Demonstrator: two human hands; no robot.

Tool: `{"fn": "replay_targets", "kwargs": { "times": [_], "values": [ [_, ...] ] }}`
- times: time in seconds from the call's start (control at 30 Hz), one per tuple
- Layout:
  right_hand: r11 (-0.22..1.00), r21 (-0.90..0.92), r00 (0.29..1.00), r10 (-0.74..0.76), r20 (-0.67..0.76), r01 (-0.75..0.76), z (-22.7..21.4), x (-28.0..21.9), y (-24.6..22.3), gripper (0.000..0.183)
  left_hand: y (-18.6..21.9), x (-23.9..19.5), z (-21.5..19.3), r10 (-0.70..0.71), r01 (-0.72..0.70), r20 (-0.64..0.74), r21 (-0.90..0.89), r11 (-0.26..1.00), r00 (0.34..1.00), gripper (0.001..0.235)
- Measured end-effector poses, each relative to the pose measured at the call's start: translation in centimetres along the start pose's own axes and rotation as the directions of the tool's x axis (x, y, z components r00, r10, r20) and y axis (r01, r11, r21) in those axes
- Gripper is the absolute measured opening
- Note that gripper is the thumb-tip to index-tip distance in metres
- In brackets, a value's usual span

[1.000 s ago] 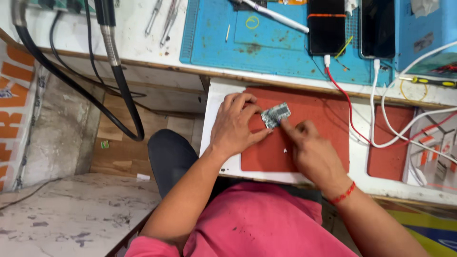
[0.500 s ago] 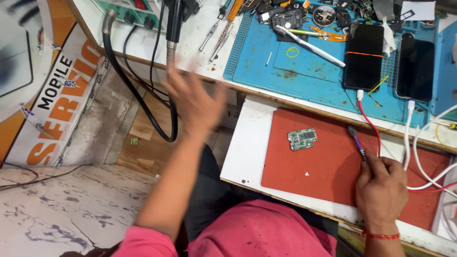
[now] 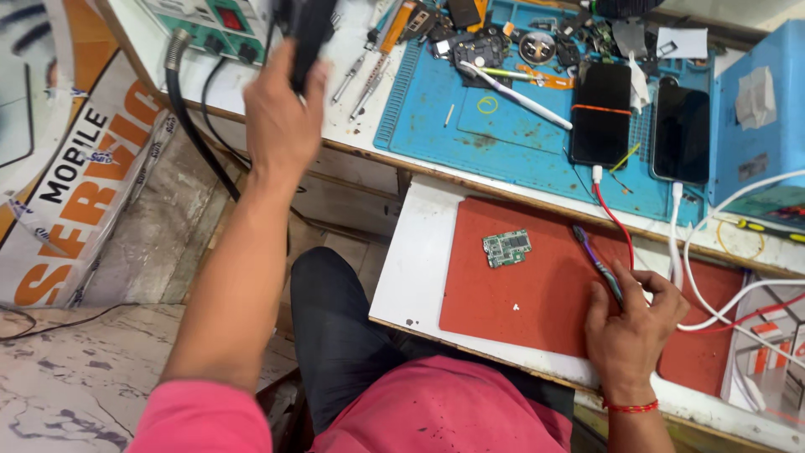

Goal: The person uses a hot air gun to heat a small circuit board placed on a red mat. They hold the board steady with one hand while directing the hot air nozzle with the other, moving the tool across different components on the board.

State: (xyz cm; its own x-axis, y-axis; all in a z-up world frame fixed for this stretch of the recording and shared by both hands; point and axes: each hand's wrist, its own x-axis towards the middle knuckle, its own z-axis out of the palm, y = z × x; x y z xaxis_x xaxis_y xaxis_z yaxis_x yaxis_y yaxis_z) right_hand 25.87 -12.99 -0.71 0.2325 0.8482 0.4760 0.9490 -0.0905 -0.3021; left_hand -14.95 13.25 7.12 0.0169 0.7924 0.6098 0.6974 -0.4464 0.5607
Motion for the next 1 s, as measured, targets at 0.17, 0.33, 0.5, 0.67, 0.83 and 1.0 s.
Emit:
{"fn": "replay_targets", "kwargs": {
  "times": [0.17,0.33,0.5,0.67,0.83,1.0],
  "values": [
    [0.945,0.179,0.961,-0.263,-0.084,0.274,-2.4,2.0,-7.6,0.062,8.9,-8.3,-0.6,0.487,-0.599,0.503,0.079,0.797,0.714,0.035],
    [0.972,0.193,0.904,-0.197,0.380,0.131,-1.8,4.4,-9.1,0.042,12.1,-13.4,-2.3,0.669,-0.715,0.402,-0.049,0.697,0.625,0.031],
    [0.950,0.305,0.932,-0.045,0.359,-0.072,-0.3,3.4,-9.9,0.033,12.8,-19.8,-1.5,0.456,-0.387,0.105,-0.383,0.839,0.884,0.032],
    [0.907,0.422,0.896,-0.187,0.403,-0.001,0.2,1.5,-11.9,0.040,15.0,-22.9,3.6,-0.200,0.496,0.461,-0.722,0.482,0.865,0.054],
    [0.823,0.518,0.891,-0.394,0.224,0.234,0.4,4.0,-9.4,0.060,12.1,-19.1,6.0,-0.162,0.427,0.410,-0.720,0.548,0.898,0.022],
    [0.890,0.454,0.836,-0.218,0.504,-0.042,1.3,7.9,-4.2,0.050,9.9,-16.8,7.5,-0.063,0.355,0.427,-0.651,0.671,0.902,0.021]
  ]
}}
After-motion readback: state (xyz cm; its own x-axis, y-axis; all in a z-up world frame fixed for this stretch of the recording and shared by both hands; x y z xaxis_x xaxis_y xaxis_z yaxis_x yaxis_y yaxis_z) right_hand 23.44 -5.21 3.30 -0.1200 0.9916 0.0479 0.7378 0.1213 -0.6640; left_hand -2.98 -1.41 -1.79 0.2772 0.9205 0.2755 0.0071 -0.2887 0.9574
